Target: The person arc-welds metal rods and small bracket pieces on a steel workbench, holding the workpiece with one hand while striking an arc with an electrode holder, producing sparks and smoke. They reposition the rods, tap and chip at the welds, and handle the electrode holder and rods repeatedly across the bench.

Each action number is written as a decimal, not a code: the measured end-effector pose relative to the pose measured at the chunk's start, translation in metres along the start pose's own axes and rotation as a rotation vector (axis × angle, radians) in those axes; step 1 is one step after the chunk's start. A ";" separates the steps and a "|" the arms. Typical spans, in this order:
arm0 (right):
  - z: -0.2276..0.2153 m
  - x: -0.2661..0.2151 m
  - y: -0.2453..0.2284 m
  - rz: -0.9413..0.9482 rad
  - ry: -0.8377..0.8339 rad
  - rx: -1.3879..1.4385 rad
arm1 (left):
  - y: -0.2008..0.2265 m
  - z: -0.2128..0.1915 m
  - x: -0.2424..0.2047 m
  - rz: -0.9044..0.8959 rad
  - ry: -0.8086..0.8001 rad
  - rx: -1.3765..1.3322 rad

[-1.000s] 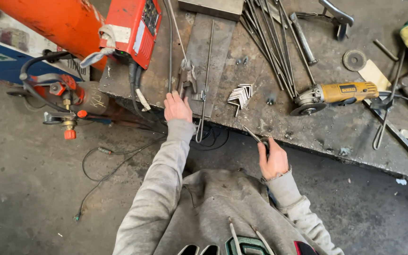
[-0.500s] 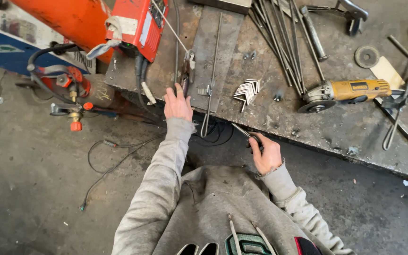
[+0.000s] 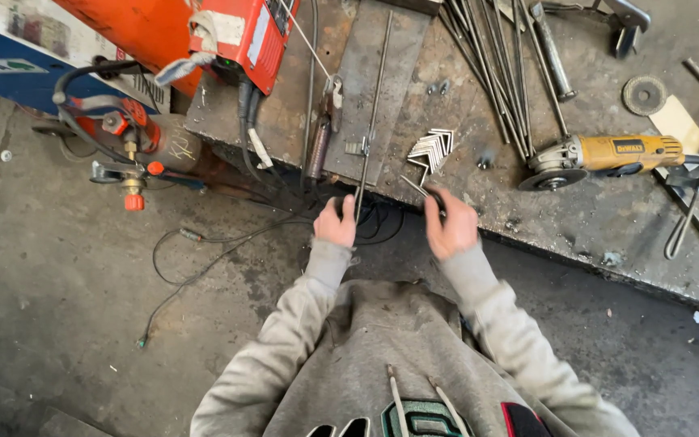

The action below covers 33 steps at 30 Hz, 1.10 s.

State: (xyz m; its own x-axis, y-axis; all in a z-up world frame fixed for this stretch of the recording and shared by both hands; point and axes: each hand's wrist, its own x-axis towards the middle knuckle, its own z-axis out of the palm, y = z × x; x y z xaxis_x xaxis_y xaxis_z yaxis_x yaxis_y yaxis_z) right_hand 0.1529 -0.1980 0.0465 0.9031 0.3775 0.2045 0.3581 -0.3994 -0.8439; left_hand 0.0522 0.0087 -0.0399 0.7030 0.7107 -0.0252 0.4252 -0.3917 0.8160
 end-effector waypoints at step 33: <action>0.108 0.056 0.036 -0.231 -0.045 -0.194 | -0.037 0.034 0.013 -0.011 -0.053 0.145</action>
State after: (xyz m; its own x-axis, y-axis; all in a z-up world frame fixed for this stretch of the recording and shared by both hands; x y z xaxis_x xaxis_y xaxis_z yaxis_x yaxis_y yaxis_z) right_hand 0.1903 -0.1006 -0.0258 0.7825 0.5118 0.3545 0.5956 -0.4494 -0.6658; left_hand 0.0651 0.0118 -0.0900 0.7255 0.6849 -0.0674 0.5083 -0.4672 0.7235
